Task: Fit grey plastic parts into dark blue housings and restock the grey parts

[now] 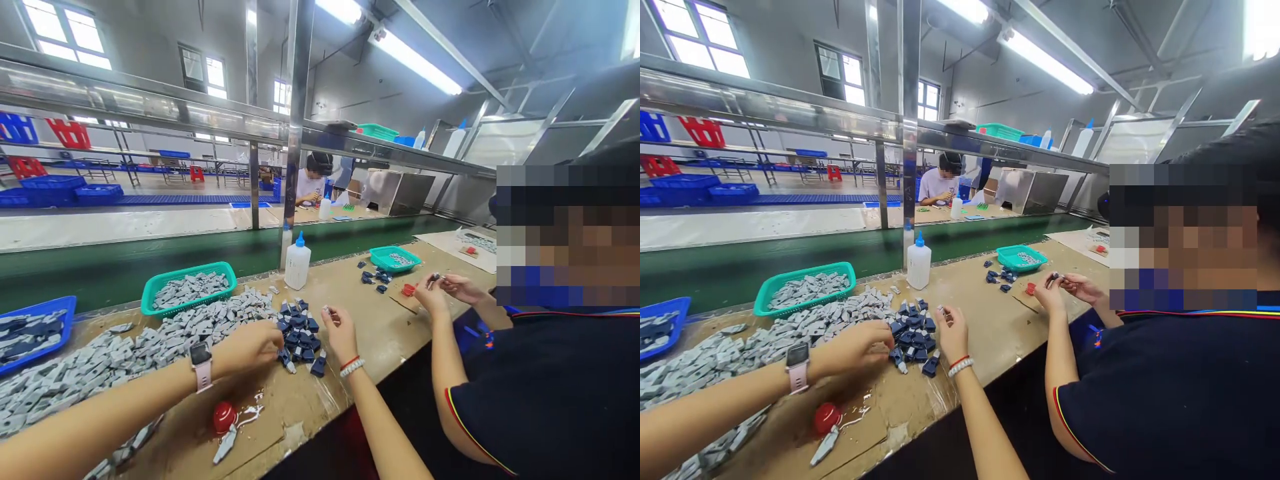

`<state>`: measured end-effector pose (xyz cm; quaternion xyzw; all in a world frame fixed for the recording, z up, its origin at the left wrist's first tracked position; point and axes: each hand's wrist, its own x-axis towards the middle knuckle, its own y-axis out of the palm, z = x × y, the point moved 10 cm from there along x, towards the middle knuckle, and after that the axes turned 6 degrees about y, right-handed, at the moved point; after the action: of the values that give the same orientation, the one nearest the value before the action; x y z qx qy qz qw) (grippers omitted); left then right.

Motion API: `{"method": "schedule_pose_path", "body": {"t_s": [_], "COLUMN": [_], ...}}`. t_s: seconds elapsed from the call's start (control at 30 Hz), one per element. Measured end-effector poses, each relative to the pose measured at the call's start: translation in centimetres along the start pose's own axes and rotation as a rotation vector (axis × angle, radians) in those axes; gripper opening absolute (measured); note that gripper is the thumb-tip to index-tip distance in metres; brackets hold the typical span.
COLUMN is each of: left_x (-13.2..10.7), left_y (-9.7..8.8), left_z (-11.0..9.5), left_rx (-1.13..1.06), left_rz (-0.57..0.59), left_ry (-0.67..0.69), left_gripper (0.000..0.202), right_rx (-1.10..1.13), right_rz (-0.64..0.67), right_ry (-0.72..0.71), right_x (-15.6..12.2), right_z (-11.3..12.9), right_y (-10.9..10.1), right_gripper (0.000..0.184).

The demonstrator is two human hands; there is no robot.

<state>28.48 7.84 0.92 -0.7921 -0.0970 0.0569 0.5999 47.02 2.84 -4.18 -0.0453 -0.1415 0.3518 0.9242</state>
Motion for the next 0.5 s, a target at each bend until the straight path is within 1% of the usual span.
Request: {"method": "schedule_pose_path", "body": {"t_s": [0.1, 0.17, 0.23, 0.27, 0.33, 0.37, 0.43, 0.5], "left_x": [1.1, 2.3, 3.0, 3.1, 2.1, 1.0, -2.6, -7.9], "left_y": [2.9, 4.2, 4.7, 4.5, 2.8, 1.6, -1.4, -4.2], "left_z": [-0.5, -0.3, -0.1, 0.1, 0.6, 0.9, 1.2, 1.4], "left_rx": [0.098, 0.123, 0.107, 0.087, 0.027, -0.014, -0.115, -0.215], "left_rz": [0.102, 0.157, 0.199, 0.205, 0.173, 0.137, 0.035, -0.109], "left_ry": [0.0, 0.0, 0.003, -0.002, -0.034, -0.059, -0.124, -0.221], "left_gripper": [0.026, 0.025, 0.023, 0.022, 0.023, 0.024, 0.024, 0.024], "right_rx": [0.026, 0.051, 0.071, 0.079, 0.088, 0.08, 0.033, -0.043], "right_rz": [0.02, 0.064, 0.116, 0.145, 0.213, 0.268, 0.401, 0.504], "right_ry": [-0.04, -0.046, -0.035, -0.027, -0.018, -0.017, -0.005, 0.016], "right_x": [-2.6, -4.6, -6.8, -7.9, -10.0, -11.0, -12.9, -14.2], "right_z": [1.3, 1.9, 2.1, 2.1, 2.4, 2.5, 2.6, 2.2], "right_y": [-1.6, -1.8, -1.5, -1.3, -0.3, 0.4, 2.4, 4.4], "right_gripper": [0.047, 0.044, 0.043, 0.042, 0.038, 0.035, 0.03, 0.03]}}
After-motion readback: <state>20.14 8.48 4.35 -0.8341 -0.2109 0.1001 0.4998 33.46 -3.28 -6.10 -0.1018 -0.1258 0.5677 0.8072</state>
